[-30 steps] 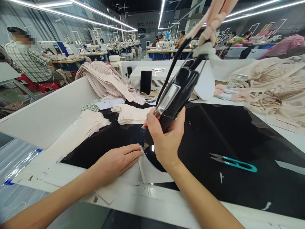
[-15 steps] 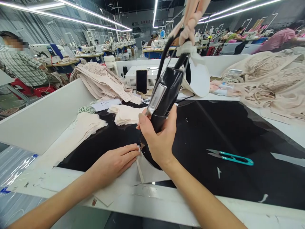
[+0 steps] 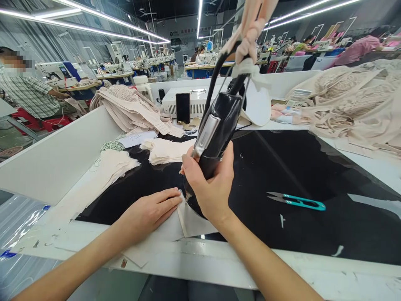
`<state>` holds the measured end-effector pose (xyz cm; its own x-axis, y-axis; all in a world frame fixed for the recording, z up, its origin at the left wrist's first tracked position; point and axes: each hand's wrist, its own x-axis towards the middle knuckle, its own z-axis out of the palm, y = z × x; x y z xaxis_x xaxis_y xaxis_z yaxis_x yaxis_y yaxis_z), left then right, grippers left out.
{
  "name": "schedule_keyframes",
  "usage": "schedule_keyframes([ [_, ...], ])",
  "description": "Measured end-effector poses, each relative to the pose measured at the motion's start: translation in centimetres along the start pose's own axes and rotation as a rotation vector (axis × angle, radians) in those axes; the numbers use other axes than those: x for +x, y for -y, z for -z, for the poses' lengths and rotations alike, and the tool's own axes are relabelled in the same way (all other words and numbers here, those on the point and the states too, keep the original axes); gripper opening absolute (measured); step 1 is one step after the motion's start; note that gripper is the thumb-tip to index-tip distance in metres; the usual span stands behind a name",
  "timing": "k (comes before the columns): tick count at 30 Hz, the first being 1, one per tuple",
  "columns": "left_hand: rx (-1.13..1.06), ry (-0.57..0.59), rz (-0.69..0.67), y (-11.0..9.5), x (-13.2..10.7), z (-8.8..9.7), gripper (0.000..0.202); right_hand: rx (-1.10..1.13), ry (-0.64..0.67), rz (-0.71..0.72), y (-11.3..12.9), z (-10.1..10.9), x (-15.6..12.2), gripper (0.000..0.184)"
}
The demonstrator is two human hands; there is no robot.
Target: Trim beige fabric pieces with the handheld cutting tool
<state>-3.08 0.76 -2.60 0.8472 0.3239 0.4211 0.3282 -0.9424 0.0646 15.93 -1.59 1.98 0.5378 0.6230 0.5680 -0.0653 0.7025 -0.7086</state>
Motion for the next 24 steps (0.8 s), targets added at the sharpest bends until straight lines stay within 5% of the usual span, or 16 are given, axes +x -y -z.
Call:
schedule_keyframes([
  [12,0.035,-0.04,-0.108,0.8,-0.1,0.2,0.034,-0.007,-0.009,0.0,1.0,0.6,0.3,0.044],
  [24,-0.092,0.055,-0.065,-1.6,0.4,0.1,0.03,-0.013,-0.028,-0.031,1.5,1.1,-0.2,0.046],
])
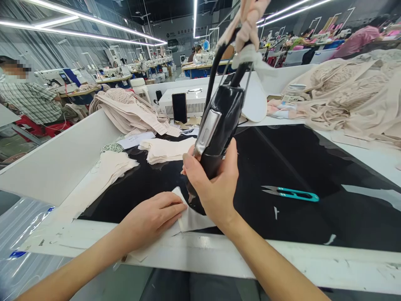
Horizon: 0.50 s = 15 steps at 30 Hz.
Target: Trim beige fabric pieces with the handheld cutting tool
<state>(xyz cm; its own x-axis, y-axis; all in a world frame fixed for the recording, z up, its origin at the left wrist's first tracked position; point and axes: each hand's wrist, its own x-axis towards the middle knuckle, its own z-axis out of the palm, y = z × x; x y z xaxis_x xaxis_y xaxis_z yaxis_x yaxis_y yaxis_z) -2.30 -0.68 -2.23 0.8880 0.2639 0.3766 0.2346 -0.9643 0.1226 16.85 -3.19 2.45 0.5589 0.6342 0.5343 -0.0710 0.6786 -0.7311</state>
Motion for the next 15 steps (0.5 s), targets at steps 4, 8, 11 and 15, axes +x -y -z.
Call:
schedule_keyframes([
  [4,0.0,-0.001,-0.008,0.04,-0.54,-0.02,0.027,0.002,0.011,-0.003,-0.06,-0.12,-0.2,0.046],
  [8,0.018,0.011,0.004,-0.05,-0.63,0.0,0.026,0.005,0.044,0.005,-0.09,-0.26,-0.43,0.04],
  [11,0.026,0.005,0.006,-0.16,-0.66,0.01,0.028,-0.014,0.048,0.007,-0.22,-0.3,-0.65,0.041],
  [15,0.06,0.001,-0.006,-0.25,-0.84,0.09,0.027,-0.042,0.057,0.028,-0.34,-0.13,-0.7,0.039],
])
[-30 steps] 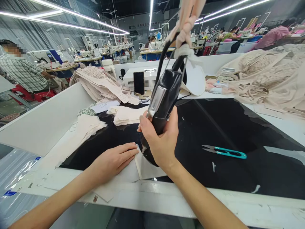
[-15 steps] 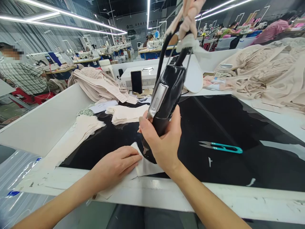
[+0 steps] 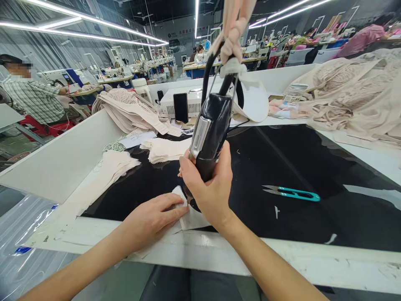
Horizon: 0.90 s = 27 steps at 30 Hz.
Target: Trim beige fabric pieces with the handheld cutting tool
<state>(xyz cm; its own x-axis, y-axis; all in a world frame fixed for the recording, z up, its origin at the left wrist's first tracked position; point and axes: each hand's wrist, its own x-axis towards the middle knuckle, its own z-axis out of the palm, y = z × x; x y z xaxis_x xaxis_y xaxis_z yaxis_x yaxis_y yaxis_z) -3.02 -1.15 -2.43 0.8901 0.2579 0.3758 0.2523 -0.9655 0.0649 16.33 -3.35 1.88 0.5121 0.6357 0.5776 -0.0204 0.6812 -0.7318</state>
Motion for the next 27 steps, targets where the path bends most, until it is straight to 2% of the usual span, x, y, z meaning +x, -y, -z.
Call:
schedule_keyframes([
  [13,0.034,-0.011,-0.018,0.0,-0.4,-0.2,0.029,0.06,-0.021,-0.02,0.7,0.7,-0.4,0.038],
  [19,0.046,-0.039,-0.041,0.1,-0.1,0.4,0.028,0.055,-0.034,-0.024,1.7,1.6,0.1,0.039],
  [23,0.033,-0.11,-0.052,-0.7,0.6,0.7,0.026,0.032,-0.048,-0.011,2.9,3.1,0.2,0.043],
  [27,-0.047,-0.114,-0.037,-2.2,1.5,0.1,0.021,-0.021,-0.048,-0.028,3.5,4.2,-0.4,0.044],
])
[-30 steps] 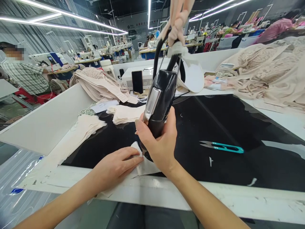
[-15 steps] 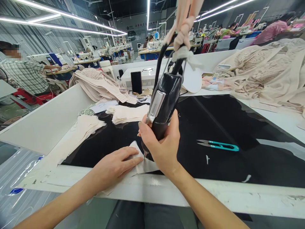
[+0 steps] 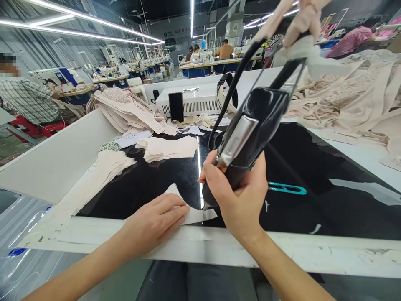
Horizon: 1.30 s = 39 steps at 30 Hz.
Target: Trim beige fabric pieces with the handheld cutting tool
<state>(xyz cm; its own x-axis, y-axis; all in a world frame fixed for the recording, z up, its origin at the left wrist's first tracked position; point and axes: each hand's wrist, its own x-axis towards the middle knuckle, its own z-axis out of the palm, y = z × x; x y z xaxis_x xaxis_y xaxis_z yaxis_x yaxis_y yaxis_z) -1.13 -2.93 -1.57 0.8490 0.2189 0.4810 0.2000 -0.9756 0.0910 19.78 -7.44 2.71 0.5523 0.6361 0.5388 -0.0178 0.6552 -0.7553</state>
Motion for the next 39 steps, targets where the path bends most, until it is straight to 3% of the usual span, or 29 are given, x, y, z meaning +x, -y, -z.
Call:
schedule_keyframes([
  [7,-0.038,0.089,0.032,-1.1,0.1,-1.2,0.018,-0.022,-0.02,0.006,0.0,0.4,-0.8,0.045],
  [20,-0.069,0.097,0.072,-1.0,-1.0,-1.8,0.022,0.055,-0.008,-0.036,-0.5,-1.1,-0.7,0.045],
  [32,-0.023,-0.043,0.106,-1.1,-0.9,-2.0,0.024,0.089,0.027,0.001,-1.1,-1.8,-0.5,0.041],
  [39,-0.037,-0.055,0.121,-1.2,-0.7,-2.0,0.024,0.045,0.039,-0.01,-1.6,-2.2,-0.1,0.04],
])
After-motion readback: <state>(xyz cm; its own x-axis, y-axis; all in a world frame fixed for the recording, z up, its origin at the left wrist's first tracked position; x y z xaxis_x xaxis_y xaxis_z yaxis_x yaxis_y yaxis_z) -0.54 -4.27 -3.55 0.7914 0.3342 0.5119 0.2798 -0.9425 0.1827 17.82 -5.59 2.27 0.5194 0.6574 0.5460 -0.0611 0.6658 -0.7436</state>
